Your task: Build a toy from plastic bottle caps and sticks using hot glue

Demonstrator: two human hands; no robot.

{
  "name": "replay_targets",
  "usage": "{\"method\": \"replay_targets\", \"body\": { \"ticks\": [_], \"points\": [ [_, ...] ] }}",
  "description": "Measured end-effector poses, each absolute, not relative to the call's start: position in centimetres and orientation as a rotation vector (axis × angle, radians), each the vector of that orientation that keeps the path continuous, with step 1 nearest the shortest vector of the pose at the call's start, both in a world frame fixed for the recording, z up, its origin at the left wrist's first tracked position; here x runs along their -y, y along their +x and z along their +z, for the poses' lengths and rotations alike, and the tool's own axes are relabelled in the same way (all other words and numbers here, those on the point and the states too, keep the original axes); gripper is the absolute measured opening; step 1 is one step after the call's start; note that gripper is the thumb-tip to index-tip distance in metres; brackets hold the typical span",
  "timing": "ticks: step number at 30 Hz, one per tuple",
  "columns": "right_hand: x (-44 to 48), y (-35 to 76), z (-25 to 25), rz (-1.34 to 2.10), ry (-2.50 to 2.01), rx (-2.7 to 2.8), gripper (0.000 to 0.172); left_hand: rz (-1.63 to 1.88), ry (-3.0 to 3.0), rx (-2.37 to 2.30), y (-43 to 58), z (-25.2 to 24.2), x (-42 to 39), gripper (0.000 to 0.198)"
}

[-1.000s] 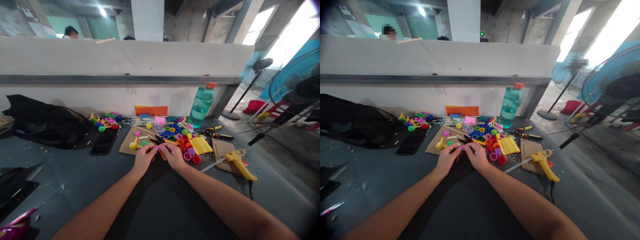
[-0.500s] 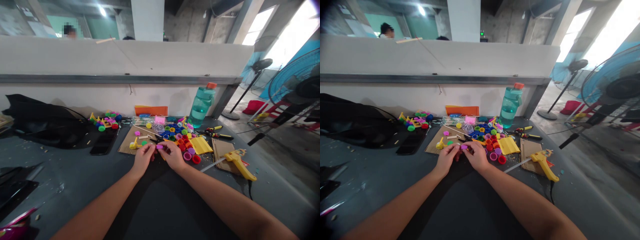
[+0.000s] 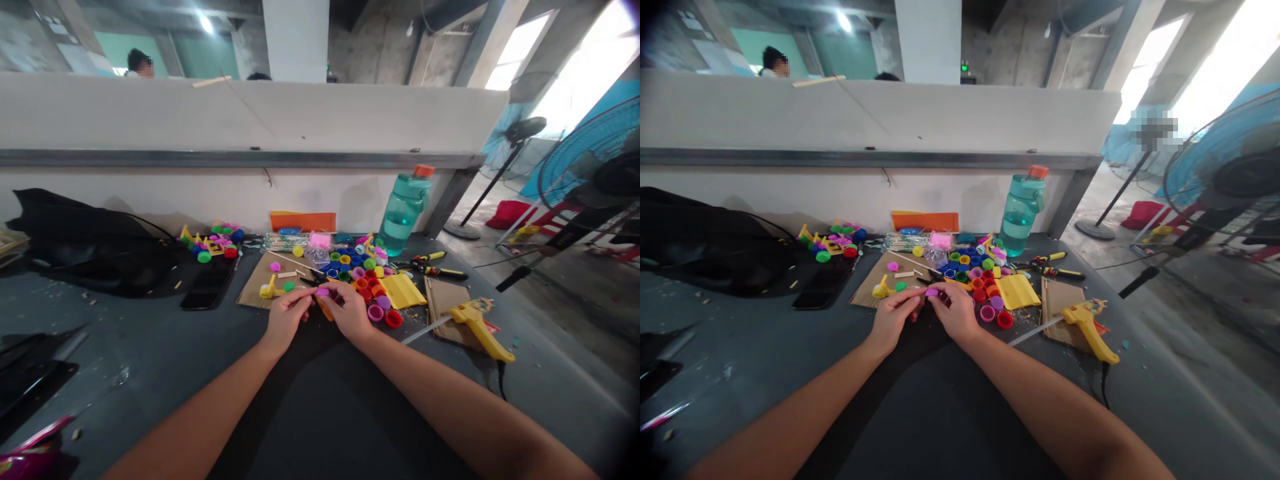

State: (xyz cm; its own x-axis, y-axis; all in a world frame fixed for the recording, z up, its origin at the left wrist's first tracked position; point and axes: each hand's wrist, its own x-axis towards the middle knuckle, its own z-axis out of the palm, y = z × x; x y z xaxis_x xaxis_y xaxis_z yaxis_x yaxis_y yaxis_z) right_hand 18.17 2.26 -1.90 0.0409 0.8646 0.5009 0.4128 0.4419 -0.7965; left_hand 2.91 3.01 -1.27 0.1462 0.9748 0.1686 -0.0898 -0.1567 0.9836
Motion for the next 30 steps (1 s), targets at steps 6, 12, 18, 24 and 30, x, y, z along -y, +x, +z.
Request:
{"method": "replay_targets", "body": {
  "ticks": [6,12,18,24,30],
  "points": [
    [-2.2,18.1,-1.7,0.516,-1.192,1.482,0.02,1.214,1.386,-0.955,3.1,-1.3,-2.7,0.034],
    [-2.3,18.2,-1.8,0.519,-1.201,1.466,0.02,1.161,1.529,-0.99,3.0,-1.7,-2.6,0.037],
    [-2.3,18.2,-1.6,0.512,-1.208,1.454,0.02,1.161,1.747,-0.98,3.1,-2.2,-2.2,0.046],
    [-2.2,18.3,-1.6,0.502,-1.22,1.465,0.021,1.13,1.833,-0.973,3.0,-2.5,-2.3,0.048],
    [-2.2,18.3,-1.6,0.5,-1.224,1.469,0.02,1.144,1.772,-0.942,3.1,-2.4,-2.3,0.05]
  ]
}}
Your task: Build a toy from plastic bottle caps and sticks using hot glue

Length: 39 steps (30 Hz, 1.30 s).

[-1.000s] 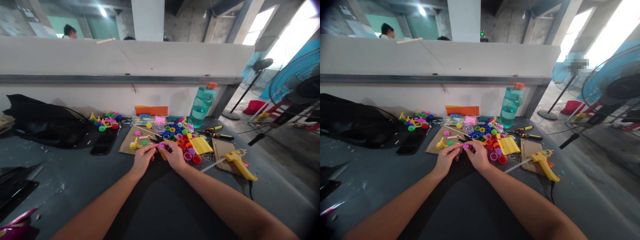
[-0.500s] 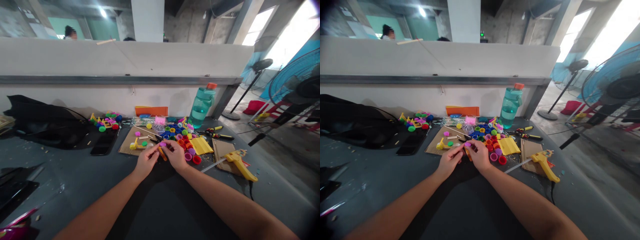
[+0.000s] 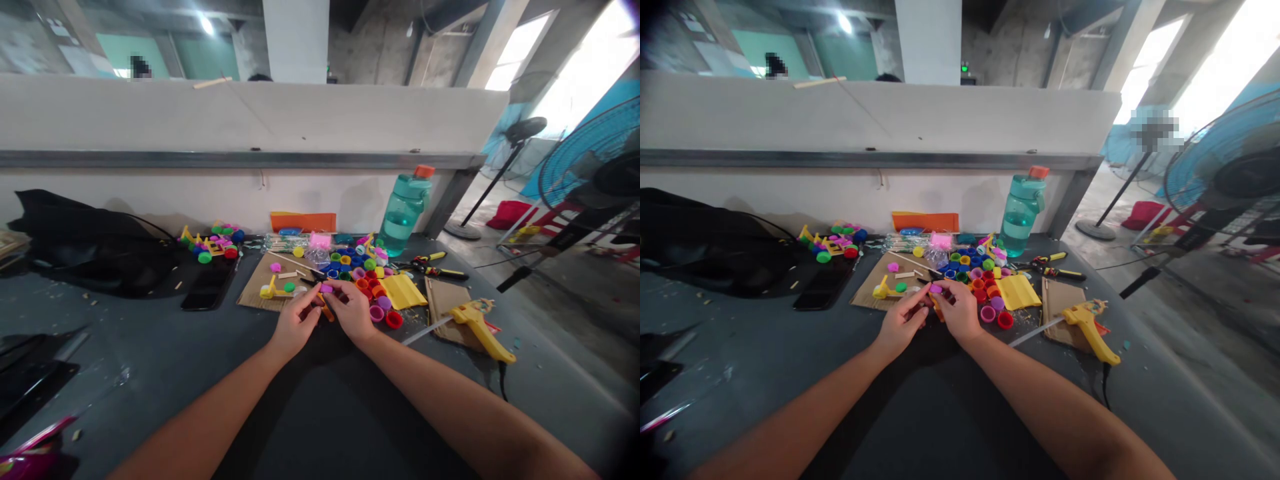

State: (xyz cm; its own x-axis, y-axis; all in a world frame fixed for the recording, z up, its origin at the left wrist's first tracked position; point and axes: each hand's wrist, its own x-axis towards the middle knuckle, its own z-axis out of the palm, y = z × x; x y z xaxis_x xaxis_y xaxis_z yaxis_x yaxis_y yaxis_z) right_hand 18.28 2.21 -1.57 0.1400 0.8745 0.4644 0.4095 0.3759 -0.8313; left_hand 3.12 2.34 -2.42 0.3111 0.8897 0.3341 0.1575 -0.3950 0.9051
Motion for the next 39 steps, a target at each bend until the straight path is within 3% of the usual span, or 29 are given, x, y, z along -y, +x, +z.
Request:
{"method": "replay_targets", "body": {
  "ticks": [12,22,39],
  "points": [
    [-2.3,18.2,-1.6,0.506,-1.214,1.466,0.02,1.133,1.681,-0.923,3.3,-2.0,-2.1,0.055],
    [-2.1,18.0,-1.5,0.616,-1.169,1.501,0.015,1.188,1.611,-1.035,3.5,-1.5,-2.4,0.034],
    [-2.2,17.9,-2.0,0.634,-1.124,1.581,0.016,1.233,1.369,-1.047,3.3,-1.0,-2.7,0.024]
  ]
}}
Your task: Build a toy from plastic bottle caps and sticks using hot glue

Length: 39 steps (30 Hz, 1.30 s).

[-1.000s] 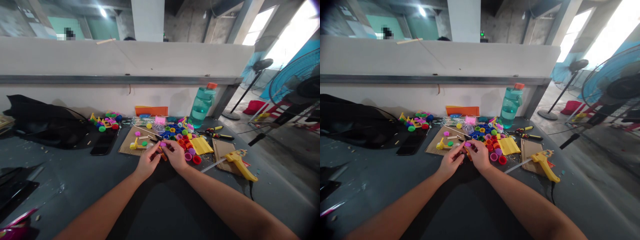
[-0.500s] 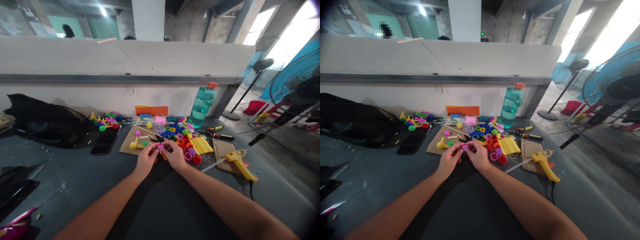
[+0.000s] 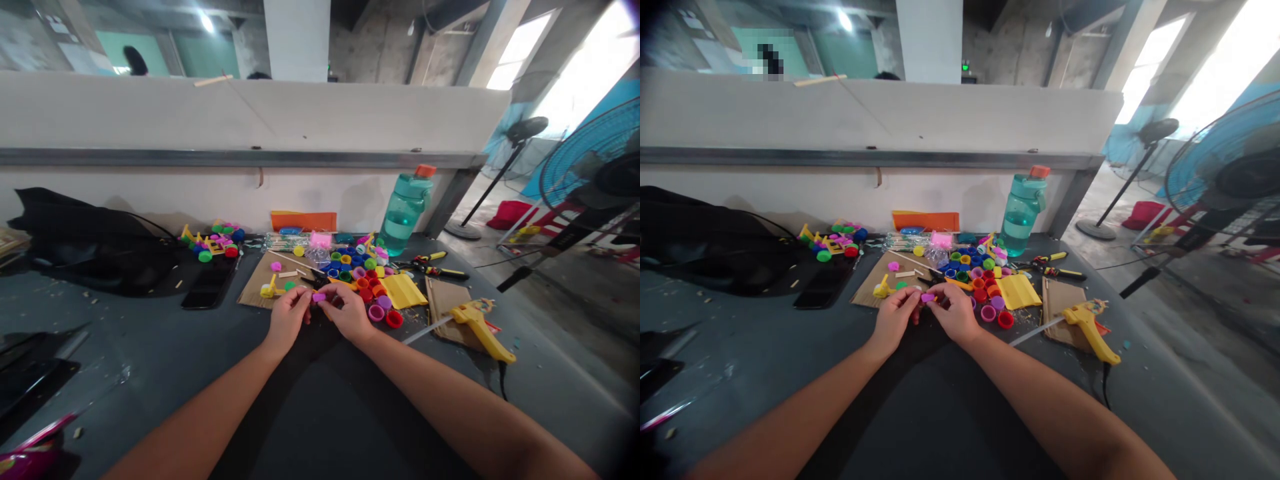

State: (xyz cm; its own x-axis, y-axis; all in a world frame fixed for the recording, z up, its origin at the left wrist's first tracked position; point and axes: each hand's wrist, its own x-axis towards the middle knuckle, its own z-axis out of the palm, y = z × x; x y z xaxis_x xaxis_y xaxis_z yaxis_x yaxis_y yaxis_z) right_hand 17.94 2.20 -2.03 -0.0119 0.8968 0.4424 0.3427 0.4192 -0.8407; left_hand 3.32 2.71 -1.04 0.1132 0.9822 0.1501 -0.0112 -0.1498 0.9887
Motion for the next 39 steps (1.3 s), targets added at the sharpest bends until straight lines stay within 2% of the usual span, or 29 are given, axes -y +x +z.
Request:
{"method": "replay_targets", "body": {
  "ticks": [8,13,19,26,34,39],
  "points": [
    [-2.16,17.87,-2.04,0.64,-1.128,1.574,0.015,1.187,1.423,-1.059,3.18,-1.44,-2.87,0.027],
    [-2.05,17.8,-1.73,0.739,-1.111,1.519,0.024,1.192,1.387,-1.075,3.18,-1.44,-2.97,0.027],
    [-2.12,17.78,-1.35,0.809,-1.112,1.415,0.016,1.151,1.425,-1.066,3.17,-1.56,-3.02,0.025],
    [-2.18,17.92,-1.51,0.855,-1.087,1.408,0.019,1.135,1.446,-1.078,3.13,-1.55,-3.09,0.025],
    [-2.16,17.78,-1.76,0.794,-1.08,1.493,0.022,1.179,1.392,-1.047,3.05,-1.78,-3.29,0.027],
    [-2.18,17.7,-1.95,0.652,-1.095,1.572,0.016,1.207,1.341,-0.983,3.22,-1.71,-3.31,0.029]
  ]
}}
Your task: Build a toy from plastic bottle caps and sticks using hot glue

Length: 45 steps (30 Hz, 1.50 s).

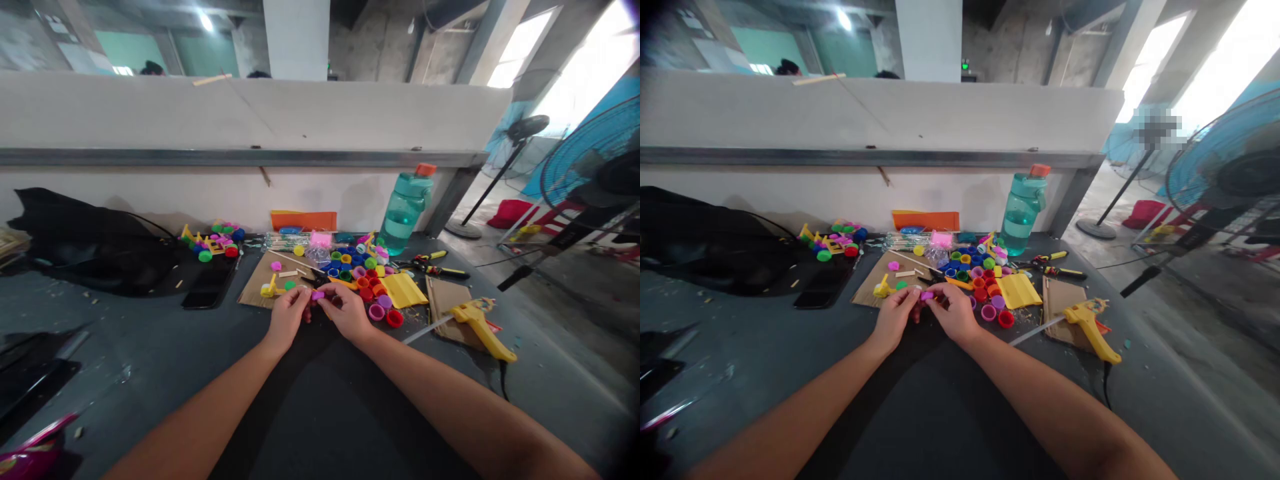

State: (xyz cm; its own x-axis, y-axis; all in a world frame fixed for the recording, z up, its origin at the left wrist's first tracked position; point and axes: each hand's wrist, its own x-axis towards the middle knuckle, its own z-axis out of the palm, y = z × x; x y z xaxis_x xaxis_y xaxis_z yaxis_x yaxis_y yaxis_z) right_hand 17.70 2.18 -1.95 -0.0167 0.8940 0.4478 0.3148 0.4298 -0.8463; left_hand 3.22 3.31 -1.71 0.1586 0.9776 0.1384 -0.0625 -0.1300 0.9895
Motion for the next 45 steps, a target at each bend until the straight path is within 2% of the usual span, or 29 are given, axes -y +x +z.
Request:
{"method": "replay_targets", "body": {
  "ticks": [12,19,24,31,36,41,45],
  "points": [
    [-2.6,17.9,-2.0,0.599,-1.138,1.596,0.016,1.173,1.446,-1.068,3.3,-1.5,-3.0,0.026],
    [-2.7,17.7,-2.0,0.448,-1.178,1.526,0.019,1.571,1.747,-1.217,2.3,0.6,-1.7,0.022],
    [-2.6,17.5,-2.0,0.312,-1.166,1.586,0.016,1.784,1.792,-1.324,-1.5,3.4,-4.1,0.025],
    [-2.9,17.4,-2.5,0.333,-1.207,1.648,0.023,1.362,2.138,-1.389,-5.8,0.8,-5.8,0.068],
    [-4.4,16.8,-1.6,0.504,-1.164,1.623,0.02,1.325,1.999,-1.249,-5.5,-1.7,-6.4,0.067],
    [-6.1,15.8,-0.2,0.599,-1.139,1.584,0.019,1.261,1.946,-1.24,-5.4,-2.1,-6.4,0.063],
    [-6.3,15.6,-0.8,0.531,-1.13,1.572,0.018,1.244,2.046,-1.277,-5.4,-1.9,-6.1,0.062]
  ]
}}
